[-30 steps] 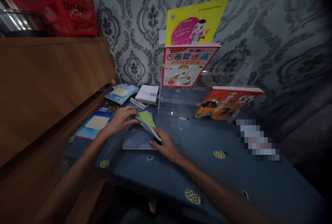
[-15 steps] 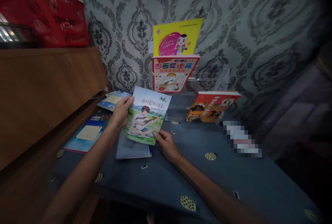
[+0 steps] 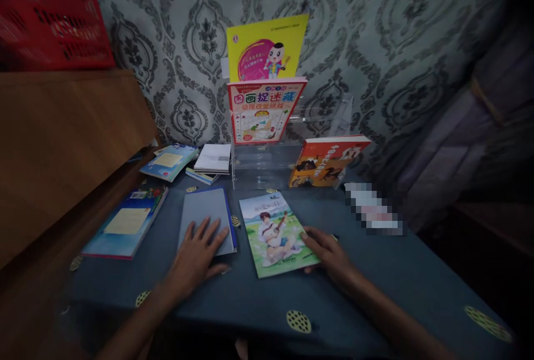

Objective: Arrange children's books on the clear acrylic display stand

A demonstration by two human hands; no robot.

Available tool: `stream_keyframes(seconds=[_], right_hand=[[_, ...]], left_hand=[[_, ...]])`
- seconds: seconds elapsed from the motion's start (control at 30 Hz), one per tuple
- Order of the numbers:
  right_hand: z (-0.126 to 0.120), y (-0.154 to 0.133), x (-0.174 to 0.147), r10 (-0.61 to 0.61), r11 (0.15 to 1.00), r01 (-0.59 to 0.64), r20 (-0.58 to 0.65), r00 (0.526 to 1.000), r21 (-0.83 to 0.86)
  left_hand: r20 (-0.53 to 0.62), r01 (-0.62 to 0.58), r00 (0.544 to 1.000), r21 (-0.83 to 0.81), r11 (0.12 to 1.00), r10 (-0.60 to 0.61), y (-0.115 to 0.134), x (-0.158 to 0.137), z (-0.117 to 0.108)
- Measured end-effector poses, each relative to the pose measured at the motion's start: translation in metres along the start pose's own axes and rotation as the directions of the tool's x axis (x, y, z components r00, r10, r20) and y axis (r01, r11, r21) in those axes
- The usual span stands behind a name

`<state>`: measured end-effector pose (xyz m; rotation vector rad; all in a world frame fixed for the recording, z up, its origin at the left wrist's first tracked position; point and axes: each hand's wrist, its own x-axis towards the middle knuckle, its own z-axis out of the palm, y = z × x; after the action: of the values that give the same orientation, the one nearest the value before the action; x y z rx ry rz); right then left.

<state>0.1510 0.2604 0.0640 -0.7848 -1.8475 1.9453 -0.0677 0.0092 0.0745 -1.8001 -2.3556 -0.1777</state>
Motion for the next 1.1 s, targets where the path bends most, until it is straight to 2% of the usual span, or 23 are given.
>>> stream_keyframes(seconds=[0.07, 0.13, 0.27, 0.4, 0.63, 0.77, 0.83, 0.87, 0.97, 1.03, 1.1], right_hand=[[-0.004, 0.0, -0.002, 0.036, 0.999, -0.036, 0.009, 0.999, -0.018], [-0.004, -0.003, -0.004, 0.063, 0.998, -0.062, 0.046, 0.997, -0.021], [-0.004, -0.005, -0.009, 0.085, 0.995, -0.078, 0.141, 0.986, -0.055], [-0.01, -0.003, -0.015, 0.083, 0.991, -0.061, 0.185, 0.979, -0.123], [-0.011, -0.007, -0.023, 0.081, 0.975, -0.04, 0.185, 0.979, -0.216], [-0.015, -0.006, -0.031, 0.118, 0.959, -0.069, 0.163, 0.98, -0.275], [-0.018, -0.009, -0.034, 0.05, 0.896, 0.007, 0.117, 0.992, -0.444], [-0.019, -0.012, -0.035, -0.009, 0.825, 0.061, 0.095, 0.995, -0.562], [-0.012, -0.022, -0.033, -0.166, 0.526, 0.14, 0.06, 0.984, -0.839], [0.003, -0.027, -0.024, -0.248, 0.397, 0.197, 0.102, 0.963, -0.897], [0.021, -0.028, -0.008, -0.344, 0.318, 0.349, 0.236, 0.909, -0.881]], left_hand=[[0.01, -0.011, 1.0, 0.12, 0.993, 0.01, -0.001, 0.001, -0.002], [0.008, -0.014, 1.0, 0.172, 0.985, 0.013, -0.005, 0.004, -0.004], [-0.013, -0.035, 0.999, 0.2, 0.979, 0.039, -0.011, 0.008, -0.002], [-0.033, -0.078, 0.996, 0.218, 0.973, 0.087, -0.02, 0.008, 0.007], [-0.064, -0.185, 0.976, 0.258, 0.948, 0.208, -0.044, 0.014, 0.029], [0.007, -0.195, 0.98, 0.233, 0.953, 0.198, -0.054, 0.016, 0.027], [0.067, -0.194, 0.981, 0.205, 0.959, 0.184, -0.054, 0.016, 0.02], [0.089, -0.188, 0.981, 0.191, 0.963, 0.174, -0.052, 0.017, 0.017], [0.077, -0.168, 0.984, 0.148, 0.975, 0.158, -0.034, 0.026, 0.014], [0.026, -0.17, 0.985, 0.119, 0.978, 0.168, -0.012, 0.04, 0.019], [0.012, -0.178, 0.984, 0.1, 0.979, 0.177, 0.012, 0.059, 0.025]])
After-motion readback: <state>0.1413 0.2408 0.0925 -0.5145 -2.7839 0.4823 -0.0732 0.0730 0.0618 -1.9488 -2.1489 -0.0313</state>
